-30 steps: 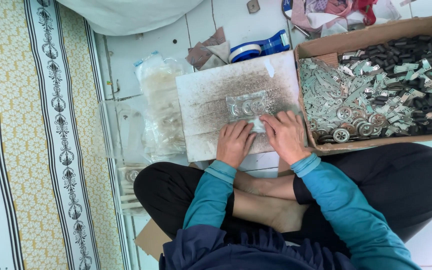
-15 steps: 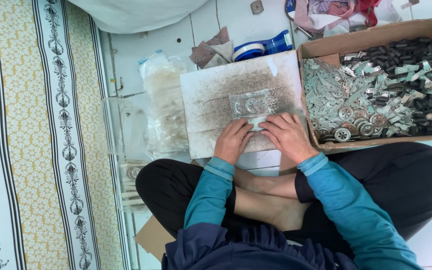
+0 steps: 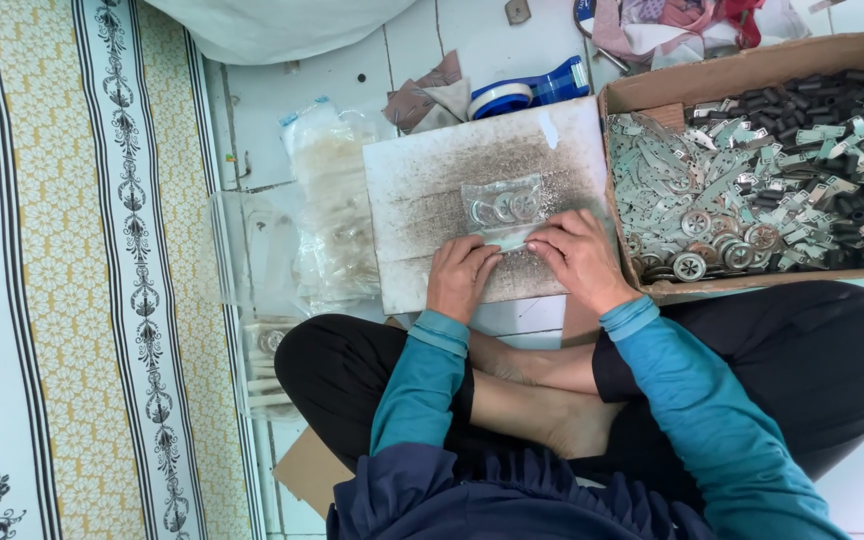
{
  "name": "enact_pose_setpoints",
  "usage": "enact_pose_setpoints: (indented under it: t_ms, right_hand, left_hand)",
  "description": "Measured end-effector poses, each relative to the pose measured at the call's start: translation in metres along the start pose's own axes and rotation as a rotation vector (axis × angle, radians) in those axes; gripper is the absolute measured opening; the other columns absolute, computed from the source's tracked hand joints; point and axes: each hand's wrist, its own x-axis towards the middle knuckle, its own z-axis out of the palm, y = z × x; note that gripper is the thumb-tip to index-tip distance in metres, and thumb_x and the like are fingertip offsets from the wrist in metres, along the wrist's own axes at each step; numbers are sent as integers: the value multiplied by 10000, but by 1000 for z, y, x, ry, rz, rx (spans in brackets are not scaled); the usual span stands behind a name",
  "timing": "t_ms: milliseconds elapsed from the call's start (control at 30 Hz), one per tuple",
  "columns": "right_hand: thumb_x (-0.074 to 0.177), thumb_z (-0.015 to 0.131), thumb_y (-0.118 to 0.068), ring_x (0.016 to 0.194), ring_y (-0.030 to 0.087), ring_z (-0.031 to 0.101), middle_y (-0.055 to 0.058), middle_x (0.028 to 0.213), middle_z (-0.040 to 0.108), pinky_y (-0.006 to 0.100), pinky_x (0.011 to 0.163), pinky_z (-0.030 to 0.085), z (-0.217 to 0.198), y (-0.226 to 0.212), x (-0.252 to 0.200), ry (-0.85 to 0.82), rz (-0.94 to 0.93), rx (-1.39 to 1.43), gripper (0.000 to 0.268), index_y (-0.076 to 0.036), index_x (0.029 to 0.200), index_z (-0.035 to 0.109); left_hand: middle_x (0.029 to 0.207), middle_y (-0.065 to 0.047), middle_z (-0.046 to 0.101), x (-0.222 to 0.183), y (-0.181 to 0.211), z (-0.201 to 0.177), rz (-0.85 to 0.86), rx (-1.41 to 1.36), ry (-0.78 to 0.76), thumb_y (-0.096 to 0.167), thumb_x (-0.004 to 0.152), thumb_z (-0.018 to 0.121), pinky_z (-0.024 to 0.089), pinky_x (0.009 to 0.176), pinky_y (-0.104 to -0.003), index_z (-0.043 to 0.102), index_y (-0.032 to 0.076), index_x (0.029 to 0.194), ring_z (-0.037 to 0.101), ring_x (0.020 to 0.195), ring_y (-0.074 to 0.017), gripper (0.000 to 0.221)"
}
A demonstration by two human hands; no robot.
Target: Sorting small metal components from a bulk box and placing them into individual plastic bags for packaging.
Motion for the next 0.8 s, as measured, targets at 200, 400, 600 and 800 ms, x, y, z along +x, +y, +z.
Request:
enact_pose_setpoints:
  t_ms: [200,400,600,800]
  right_hand:
    - [953,785,-258,882,297,636,37,956,650,394,783,530,3,11,-1,33,81,29,68,-192,937,794]
    - [929,805,-249,909,319,630,75,945,633,401,806,546,2,8,0,26,156,4,130,-130,910,760]
    - [869,851,-223,925,320,624,74,935,602,409,824,548,5,8,0,46,151,-43,181,-107,907,717]
    - [932,767,-194,916,306,605,37,960,583,425,836,529,-7,-3,5,-12,127,-29,119,-244,1039,751]
  left_hand:
    - [947,62,595,0,-9,3,-198,-111,-34,367,999,715,497,844,-350,776,201,942,611,951,-185,186]
    - [926,18,566,5,-1,-5,-311,-71,-18,418,952,764,495,804,-385,736,164,853,607,930,-228,274]
    - [904,15,546,10,-2,-5,-421,-70,-43,434,921,798,504,809,-378,695,142,820,621,932,-223,326]
    - [991,10,556,11,0,-8,-414,-75,-47,298,951,755,499,845,-430,660,204,1061,623,982,-258,174]
